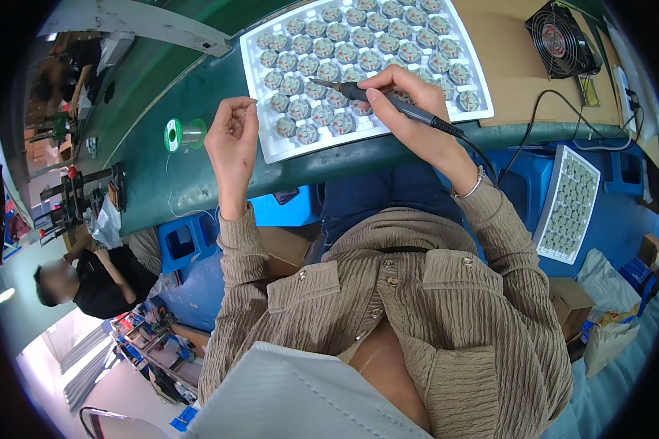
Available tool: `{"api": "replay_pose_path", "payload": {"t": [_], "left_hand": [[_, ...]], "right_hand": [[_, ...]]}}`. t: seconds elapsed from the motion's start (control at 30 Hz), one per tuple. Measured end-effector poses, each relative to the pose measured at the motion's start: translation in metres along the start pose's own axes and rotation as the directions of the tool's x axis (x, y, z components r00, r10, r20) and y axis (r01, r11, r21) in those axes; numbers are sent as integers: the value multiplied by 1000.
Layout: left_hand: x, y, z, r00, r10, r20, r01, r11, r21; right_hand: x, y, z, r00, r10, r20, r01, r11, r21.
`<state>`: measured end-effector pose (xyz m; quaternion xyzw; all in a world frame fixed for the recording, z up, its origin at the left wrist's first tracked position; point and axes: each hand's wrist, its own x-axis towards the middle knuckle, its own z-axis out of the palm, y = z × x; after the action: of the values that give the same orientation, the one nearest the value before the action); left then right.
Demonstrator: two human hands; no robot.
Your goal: Soldering electronic components on a circuit board tray at an assembly line workstation.
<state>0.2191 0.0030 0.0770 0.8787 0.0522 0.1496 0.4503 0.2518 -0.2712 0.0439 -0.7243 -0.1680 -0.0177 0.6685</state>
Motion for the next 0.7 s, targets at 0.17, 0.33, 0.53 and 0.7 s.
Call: {"api": "replay_pose_path", "payload": {"t": [0.17, 0.33, 0.53, 0.7], "left_hand": [[1, -4, 3, 1000, 22, 2, -22, 1000, 19], [2, -7, 4, 999, 43, 12, -43, 998, 48], [3, -9, 6, 998, 61, 11, -62, 995, 74], [3, -8, 9, 998, 52, 25, -53, 997, 60]], "right_hand": [[-1, 1, 1, 1000, 18, 9, -19, 1000, 6], [0, 4, 1, 1000, 23, 12, -23, 1000, -6], [1, 6, -2, 999, -17, 30, 19, 998, -63], [1, 4, -3, 997, -65, 45, 70, 991, -113]]}}
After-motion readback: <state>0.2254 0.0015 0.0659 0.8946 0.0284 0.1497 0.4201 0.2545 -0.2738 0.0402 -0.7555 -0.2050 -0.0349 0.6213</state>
